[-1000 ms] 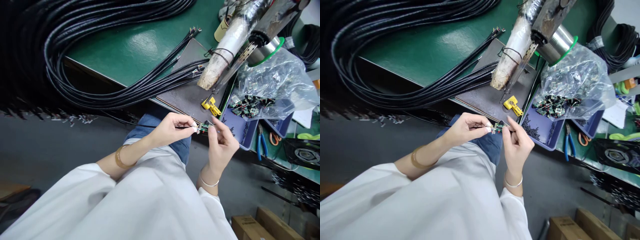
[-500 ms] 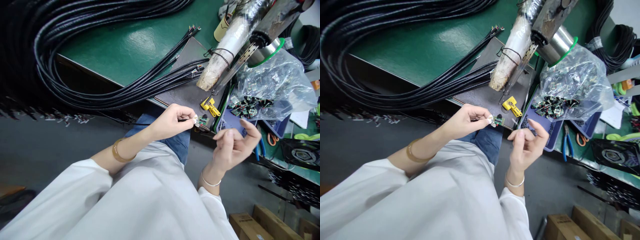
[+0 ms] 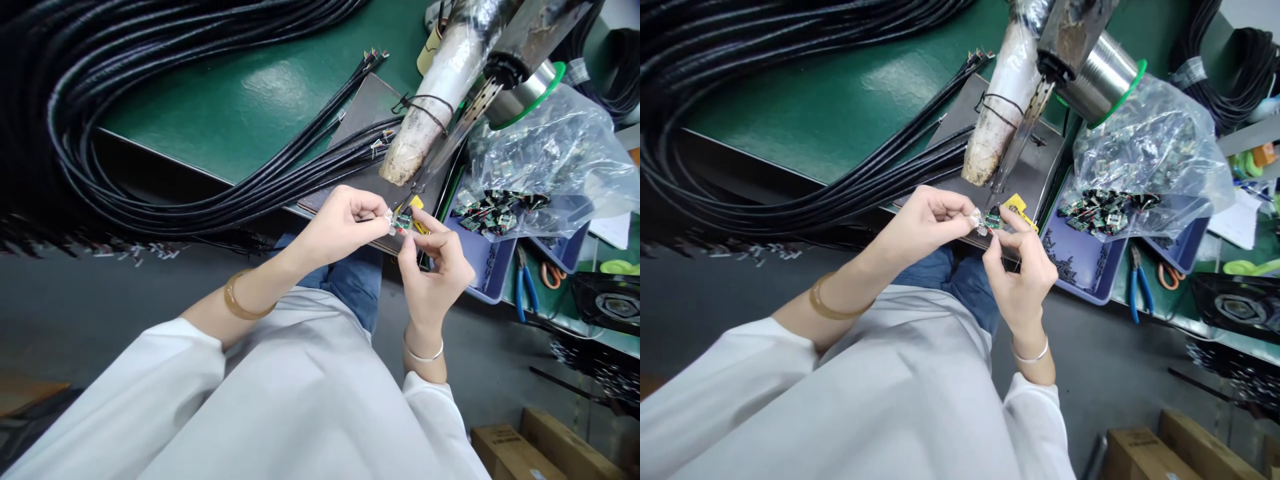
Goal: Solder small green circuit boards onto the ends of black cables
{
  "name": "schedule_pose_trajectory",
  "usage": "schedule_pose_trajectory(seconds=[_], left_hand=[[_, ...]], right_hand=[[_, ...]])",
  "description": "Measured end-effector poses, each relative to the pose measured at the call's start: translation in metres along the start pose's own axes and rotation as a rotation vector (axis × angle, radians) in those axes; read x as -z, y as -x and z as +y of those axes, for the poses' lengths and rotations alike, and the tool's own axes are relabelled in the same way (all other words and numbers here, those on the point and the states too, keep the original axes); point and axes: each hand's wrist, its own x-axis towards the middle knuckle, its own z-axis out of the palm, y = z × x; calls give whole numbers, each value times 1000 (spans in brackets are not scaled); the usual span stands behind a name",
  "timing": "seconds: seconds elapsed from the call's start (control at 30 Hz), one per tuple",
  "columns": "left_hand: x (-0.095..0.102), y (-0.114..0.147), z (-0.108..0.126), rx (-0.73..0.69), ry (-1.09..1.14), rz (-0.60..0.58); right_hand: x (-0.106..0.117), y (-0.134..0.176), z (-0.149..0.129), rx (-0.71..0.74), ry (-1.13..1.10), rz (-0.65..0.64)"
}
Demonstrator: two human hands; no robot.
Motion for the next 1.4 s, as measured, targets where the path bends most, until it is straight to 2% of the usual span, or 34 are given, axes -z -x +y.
schedule_pose_trajectory(seconds=[0.3, 0.77, 0.97, 1.17, 1.4], left_hand=[[-1, -5, 9, 16, -1, 26], [3, -7, 15, 43, 0, -5], [4, -9, 14, 64, -7, -21], [4, -8, 17, 43, -7, -14], [6, -9, 12, 97, 5, -50]], right_hand=[[0, -4, -2, -25, -47, 8], [2, -4, -9, -1, -74, -2], [3, -6, -6, 14, -48, -31], [5, -9, -10, 74, 0, -2], [3, -4, -8, 91, 35, -31]])
